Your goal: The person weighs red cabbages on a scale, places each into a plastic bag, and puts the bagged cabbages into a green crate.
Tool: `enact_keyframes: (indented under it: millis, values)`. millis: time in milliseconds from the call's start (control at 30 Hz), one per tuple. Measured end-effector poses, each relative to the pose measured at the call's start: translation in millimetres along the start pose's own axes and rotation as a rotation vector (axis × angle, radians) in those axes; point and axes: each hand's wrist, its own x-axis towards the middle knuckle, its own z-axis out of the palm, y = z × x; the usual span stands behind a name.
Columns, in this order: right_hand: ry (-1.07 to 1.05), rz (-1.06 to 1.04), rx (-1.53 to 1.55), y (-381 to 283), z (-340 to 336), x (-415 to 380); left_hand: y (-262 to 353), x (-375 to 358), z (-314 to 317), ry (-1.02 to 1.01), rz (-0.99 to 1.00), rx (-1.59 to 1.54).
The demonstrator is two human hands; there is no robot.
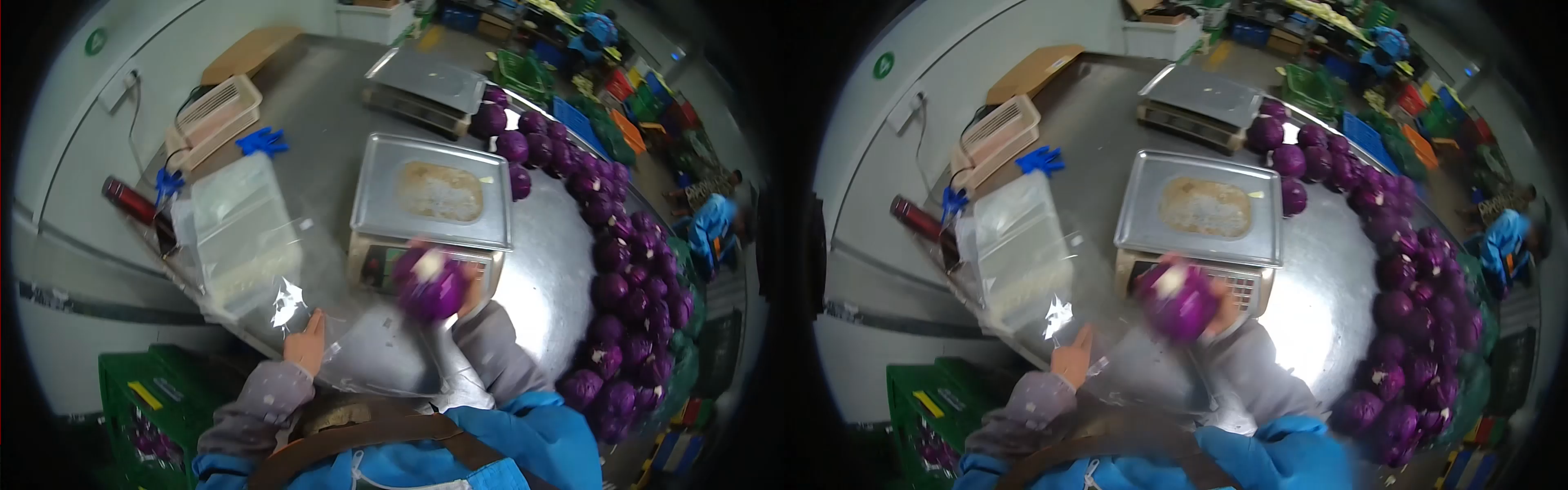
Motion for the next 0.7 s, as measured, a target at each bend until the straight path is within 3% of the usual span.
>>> enact_keyframes:
  millis: [33, 67, 100, 167, 233, 267, 333, 367, 433, 467, 533, 567, 600, 633, 667, 700]
  values:
    - [-0.130, 0.071, 0.057, 35.8, 2.8, -4.7, 4.7, -7.5, -18.1, -0.009, -0.028, -0.087]
    - [-0.170, -0.042, -0.345, 66.1, 0.7, -19.0, 5.8, -17.5, -32.4, -0.008, 0.002, -0.084]
    - [0.039, 0.189, 0.091, 93.7, 15.6, -27.8, 3.8, -28.3, -48.1, 0.072, 0.016, -0.222]
    - [0.049, 0.284, 0.153, 122.2, 18.6, -38.7, 6.5, -48.5, -94.6, 0.248, 0.025, -0.477]
    - [0.226, 0.292, 0.031, 124.0, 30.2, -46.0, 17.5, -66.1, -129.0, 0.406, 0.133, -0.608]
    - [0.241, 0.259, 0.027, 121.9, 36.0, -48.4, 20.1, -69.5, -133.2, 0.400, 0.169, -0.609]
    - [0.612, 0.415, -0.086, 112.4, 47.6, -54.2, 26.8, -75.6, -136.4, 0.339, 0.355, -0.704]
    - [0.632, 0.386, -0.083, 107.2, 55.3, -58.5, 28.7, -76.3, -141.1, 0.329, 0.389, -0.708]
    - [0.542, 0.379, -0.455, 99.0, 67.8, -65.8, 30.0, -76.7, -156.3, 0.043, 0.408, -0.906]
    - [0.364, 0.330, -0.604, 100.0, 59.6, -74.9, 24.2, -75.7, -169.0, -0.260, 0.275, -1.287]
    - [-0.206, 0.441, -0.778, 26.2, 87.6, -80.2, 8.8, -59.9, -189.5, -0.286, 0.196, -1.633]
    - [-0.243, 0.382, -0.826, -15.7, 100.1, -80.2, 4.4, -51.0, -204.0, -0.282, 0.096, -1.779]
    - [-0.132, -0.037, -1.004, -42.0, 77.8, -78.6, -0.1, -45.9, -204.7, -0.267, 0.103, -1.781]
    - [0.177, -0.094, -0.851, -78.3, 77.3, -71.2, -5.1, -41.3, -202.7, -0.231, 0.040, -1.821]
    - [0.404, -0.328, -0.946, -112.2, 58.0, -59.4, -6.2, -33.9, -202.6, -0.198, -0.015, -1.857]
    - [0.678, -0.408, -1.032, -148.1, 14.0, -51.9, -2.9, -30.4, -205.4, -0.191, -0.006, -1.855]
